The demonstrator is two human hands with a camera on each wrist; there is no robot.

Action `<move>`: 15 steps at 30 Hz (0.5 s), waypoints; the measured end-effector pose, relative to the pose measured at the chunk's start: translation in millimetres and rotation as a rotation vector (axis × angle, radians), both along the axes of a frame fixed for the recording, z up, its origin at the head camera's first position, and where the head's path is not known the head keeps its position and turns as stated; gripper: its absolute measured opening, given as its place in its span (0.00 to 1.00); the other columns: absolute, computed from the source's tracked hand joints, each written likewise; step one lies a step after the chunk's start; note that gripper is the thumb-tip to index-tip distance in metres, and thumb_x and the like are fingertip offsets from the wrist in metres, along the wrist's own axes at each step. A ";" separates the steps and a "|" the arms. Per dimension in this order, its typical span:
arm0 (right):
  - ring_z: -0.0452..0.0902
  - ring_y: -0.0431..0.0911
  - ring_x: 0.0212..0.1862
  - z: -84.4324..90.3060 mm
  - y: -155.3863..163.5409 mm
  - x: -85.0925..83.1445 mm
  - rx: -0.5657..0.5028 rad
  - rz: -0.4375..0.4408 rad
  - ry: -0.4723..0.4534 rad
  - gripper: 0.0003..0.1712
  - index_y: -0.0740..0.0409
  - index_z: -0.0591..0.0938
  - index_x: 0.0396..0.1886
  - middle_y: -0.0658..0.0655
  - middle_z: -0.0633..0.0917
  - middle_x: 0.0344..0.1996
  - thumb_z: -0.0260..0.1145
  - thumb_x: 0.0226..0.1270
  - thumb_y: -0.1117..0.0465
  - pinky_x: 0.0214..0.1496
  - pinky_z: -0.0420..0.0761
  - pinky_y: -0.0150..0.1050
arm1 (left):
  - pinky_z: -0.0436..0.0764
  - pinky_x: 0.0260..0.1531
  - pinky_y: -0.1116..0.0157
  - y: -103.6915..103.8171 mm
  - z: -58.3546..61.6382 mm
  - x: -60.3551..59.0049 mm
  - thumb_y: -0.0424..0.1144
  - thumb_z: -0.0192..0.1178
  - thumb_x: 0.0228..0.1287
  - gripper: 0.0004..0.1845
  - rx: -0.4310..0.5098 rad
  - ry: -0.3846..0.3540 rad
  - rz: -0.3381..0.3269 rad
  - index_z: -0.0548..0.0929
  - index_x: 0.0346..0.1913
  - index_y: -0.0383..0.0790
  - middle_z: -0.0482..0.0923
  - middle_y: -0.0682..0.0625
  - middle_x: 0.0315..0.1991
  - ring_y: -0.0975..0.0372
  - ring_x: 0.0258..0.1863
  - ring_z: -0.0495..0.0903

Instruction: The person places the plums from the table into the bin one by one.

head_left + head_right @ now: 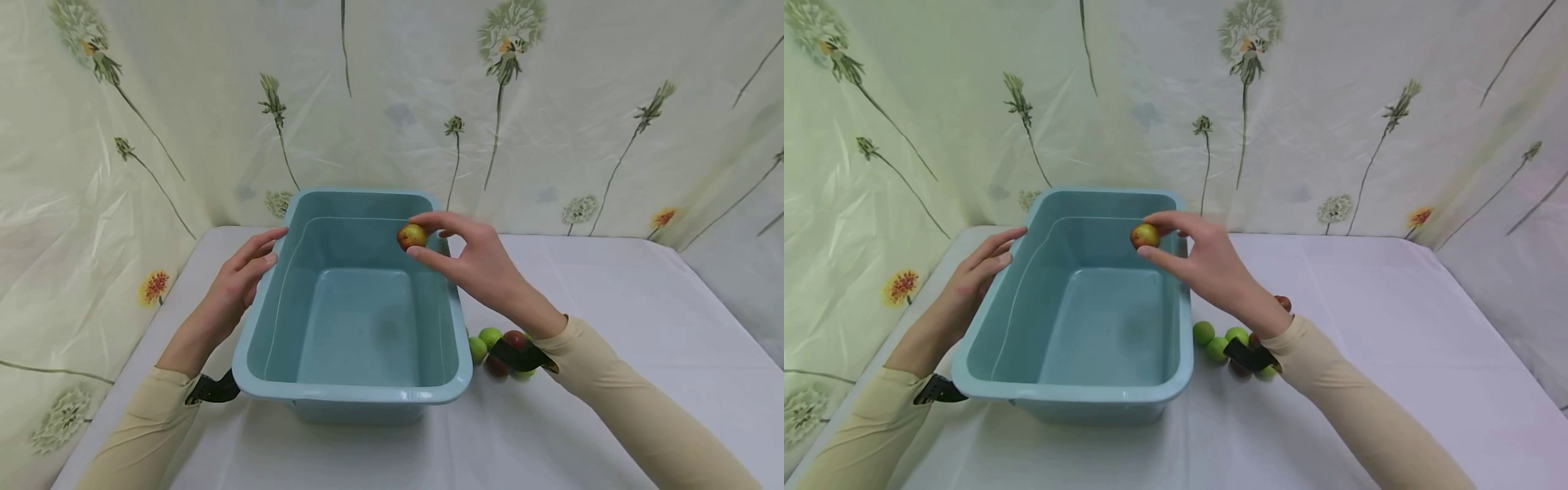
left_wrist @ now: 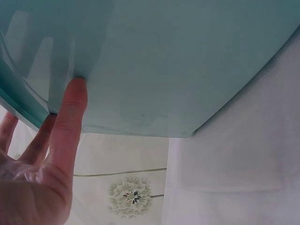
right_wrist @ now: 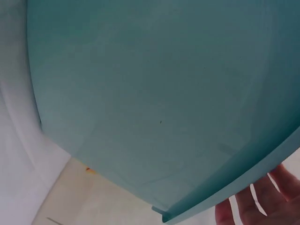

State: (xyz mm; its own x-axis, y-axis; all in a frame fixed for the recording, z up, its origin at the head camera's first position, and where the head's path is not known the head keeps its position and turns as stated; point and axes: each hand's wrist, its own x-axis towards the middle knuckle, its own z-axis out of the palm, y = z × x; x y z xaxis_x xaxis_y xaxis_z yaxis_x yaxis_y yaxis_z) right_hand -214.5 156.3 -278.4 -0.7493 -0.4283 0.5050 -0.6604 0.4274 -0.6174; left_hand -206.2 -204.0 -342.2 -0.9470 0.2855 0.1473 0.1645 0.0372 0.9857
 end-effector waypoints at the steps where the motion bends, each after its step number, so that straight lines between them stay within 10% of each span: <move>1: 0.77 0.42 0.49 0.1 -1.5 -1.1 0.013 0.011 -0.001 0.22 0.49 0.82 0.57 0.45 0.84 0.47 0.72 0.63 0.56 0.55 0.73 0.48 | 0.82 0.43 0.62 -0.1 0.0 0.0 0.50 0.47 0.77 0.25 -0.001 0.002 0.000 0.64 0.73 0.54 0.60 0.45 0.70 0.55 0.55 0.77; 15: 0.73 0.40 0.53 1.8 -16.7 -6.8 0.245 0.093 -0.086 0.22 0.47 0.82 0.54 0.44 0.83 0.47 0.73 0.62 0.48 0.56 0.72 0.45 | 0.83 0.42 0.62 0.4 1.9 2.1 0.49 0.47 0.77 0.25 0.007 0.005 -0.001 0.64 0.73 0.53 0.61 0.44 0.69 0.54 0.53 0.78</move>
